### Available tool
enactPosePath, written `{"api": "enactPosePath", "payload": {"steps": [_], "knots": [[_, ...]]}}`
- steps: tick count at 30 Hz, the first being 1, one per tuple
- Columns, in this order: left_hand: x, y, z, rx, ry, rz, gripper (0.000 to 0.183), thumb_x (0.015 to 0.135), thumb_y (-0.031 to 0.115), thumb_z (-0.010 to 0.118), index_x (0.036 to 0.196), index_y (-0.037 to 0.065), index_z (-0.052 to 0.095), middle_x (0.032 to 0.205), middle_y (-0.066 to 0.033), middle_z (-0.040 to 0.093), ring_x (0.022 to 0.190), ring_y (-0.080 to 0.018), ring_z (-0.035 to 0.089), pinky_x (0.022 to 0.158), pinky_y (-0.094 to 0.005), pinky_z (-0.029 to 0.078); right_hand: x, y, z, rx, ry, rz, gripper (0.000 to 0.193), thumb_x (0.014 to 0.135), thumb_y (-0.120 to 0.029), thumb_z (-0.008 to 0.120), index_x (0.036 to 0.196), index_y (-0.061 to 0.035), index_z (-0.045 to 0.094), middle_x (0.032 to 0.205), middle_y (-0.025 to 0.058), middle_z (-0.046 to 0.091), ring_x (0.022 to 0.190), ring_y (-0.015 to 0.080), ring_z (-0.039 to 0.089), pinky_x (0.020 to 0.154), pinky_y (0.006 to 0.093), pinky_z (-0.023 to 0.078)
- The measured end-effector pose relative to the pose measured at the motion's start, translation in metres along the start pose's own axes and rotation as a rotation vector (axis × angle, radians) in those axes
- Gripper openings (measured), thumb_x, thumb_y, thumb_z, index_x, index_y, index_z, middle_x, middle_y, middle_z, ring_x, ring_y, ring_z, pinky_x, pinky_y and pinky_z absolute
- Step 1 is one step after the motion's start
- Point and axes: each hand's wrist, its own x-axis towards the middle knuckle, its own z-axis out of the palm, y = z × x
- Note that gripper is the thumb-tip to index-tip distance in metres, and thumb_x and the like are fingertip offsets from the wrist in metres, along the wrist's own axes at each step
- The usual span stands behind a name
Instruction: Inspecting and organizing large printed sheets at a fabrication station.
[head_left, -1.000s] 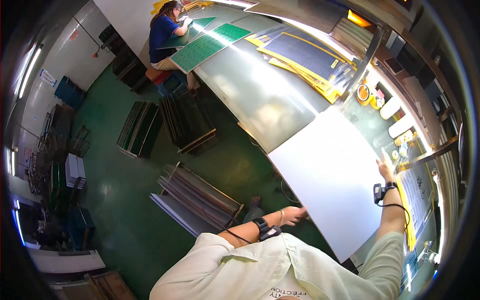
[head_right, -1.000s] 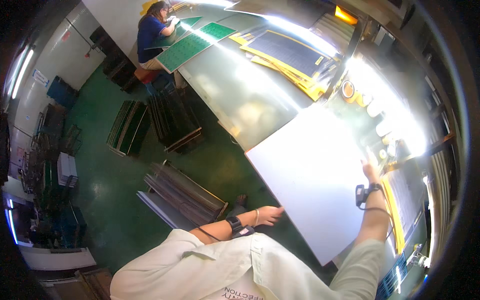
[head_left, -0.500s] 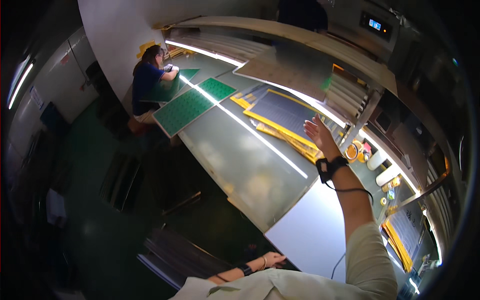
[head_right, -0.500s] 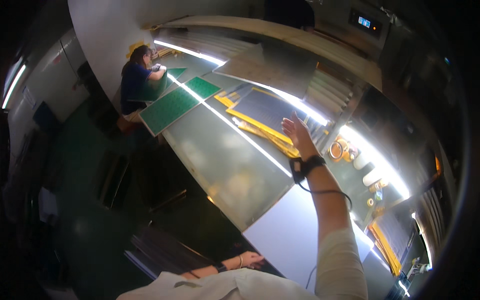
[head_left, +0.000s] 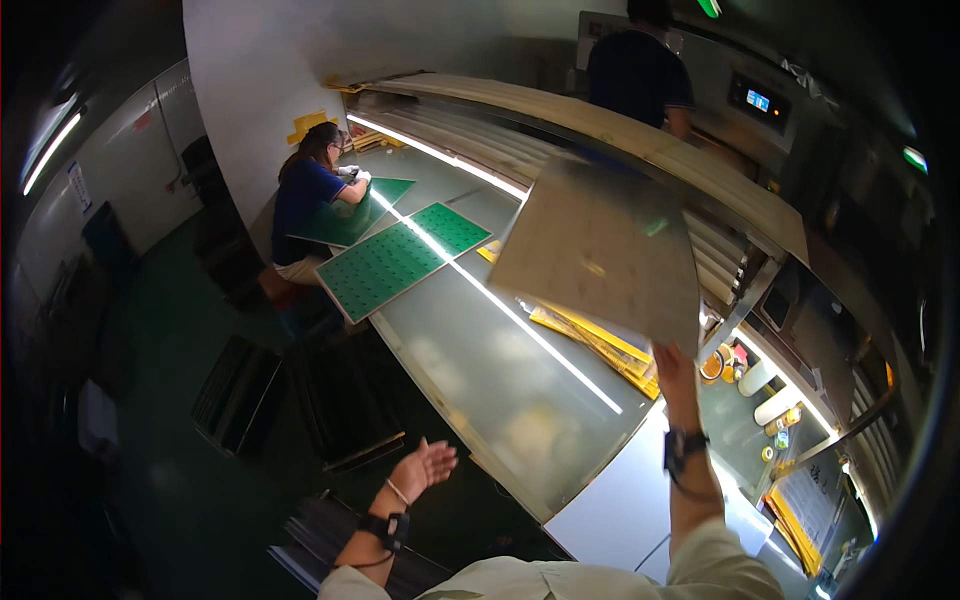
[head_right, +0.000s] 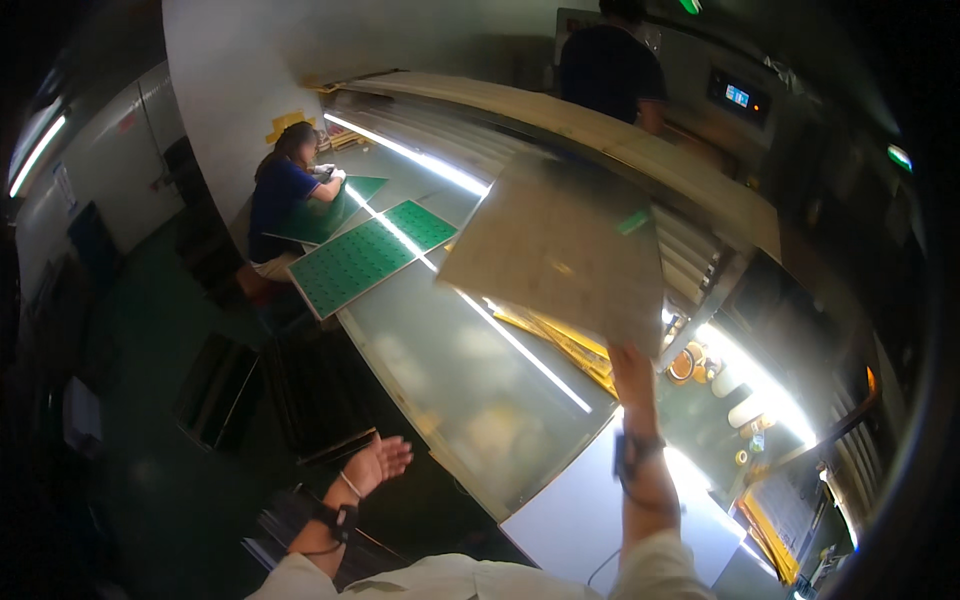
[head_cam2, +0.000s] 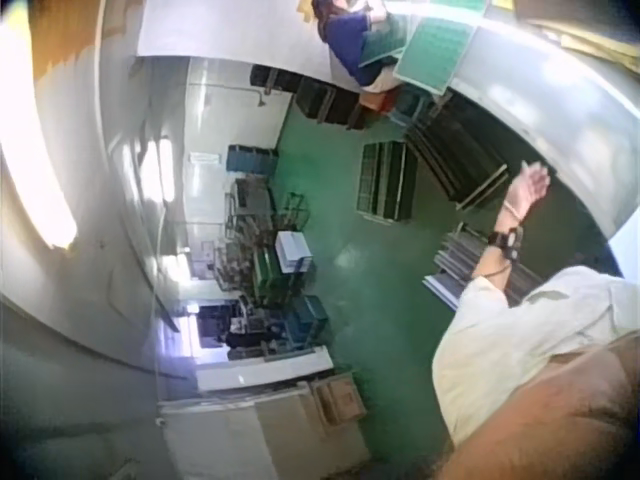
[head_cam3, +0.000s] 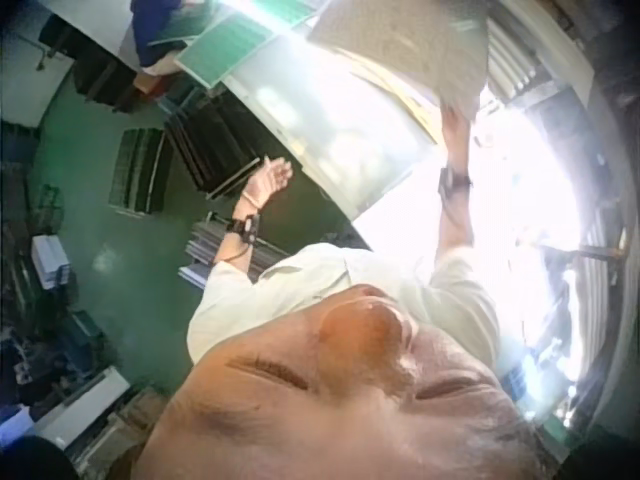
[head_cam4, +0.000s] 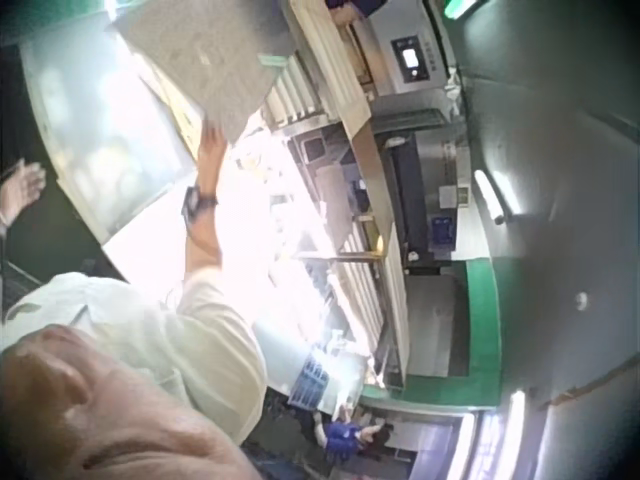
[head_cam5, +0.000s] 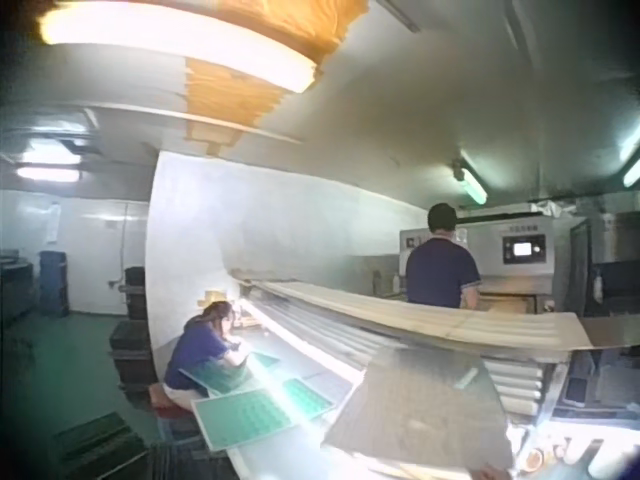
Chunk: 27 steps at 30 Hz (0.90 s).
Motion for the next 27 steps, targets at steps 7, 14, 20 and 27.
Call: {"api": "enactPosePath", "payload": {"steps": [7,14,20,27], "knots": [[0.056,0.060,0.092,-0.591,-0.521,0.085,0.067,0.079,0.057,0.041,0.120,0.004,0.042,0.118,-0.0093,0.049,0.107,-0.0258,0.047,0.092,-0.0427,0.034,-0.133,-0.018,-0.083,0.717,-0.064,0.263,0.039,0.082,-0.007,0.050,0.118,-0.0020,0.039,0.116,0.0111,0.049,0.106,0.0230,0.049,0.089,0.0356,0.042],[0.021,-0.005,0.042,-0.544,-0.107,0.116,0.028,0.079,0.010,0.056,0.104,-0.003,0.051,0.099,-0.0148,0.057,0.093,-0.0249,0.055,0.083,-0.0384,0.044,-0.126,-0.008,-0.049,0.850,-0.403,0.495,0.033,0.085,-0.007,0.044,0.116,-0.0011,0.038,0.113,0.0144,0.050,0.094,0.0257,0.057,0.076,0.0374,0.050],[-0.002,-0.034,0.016,-0.573,-0.024,0.118,0.034,0.081,0.011,0.053,0.111,-0.002,0.047,0.106,-0.0163,0.054,0.100,-0.0285,0.052,0.088,-0.0429,0.040,-0.115,0.011,-0.011,0.882,-0.334,0.647,0.028,0.085,-0.005,0.043,0.112,-0.0014,0.040,0.100,0.0133,0.055,0.081,0.0217,0.059,0.071,0.0347,0.051],[0.012,-0.045,0.018,-0.601,0.089,0.246,0.037,0.080,0.008,0.053,0.115,0.000,0.043,0.111,-0.0150,0.051,0.103,-0.0293,0.049,0.089,-0.0444,0.039,-0.106,0.054,0.033,-0.413,-0.139,0.275,0.052,0.067,-0.013,0.067,0.109,0.0035,0.042,0.103,0.0181,0.050,0.095,0.0287,0.048,0.083,0.0380,0.039]]}}
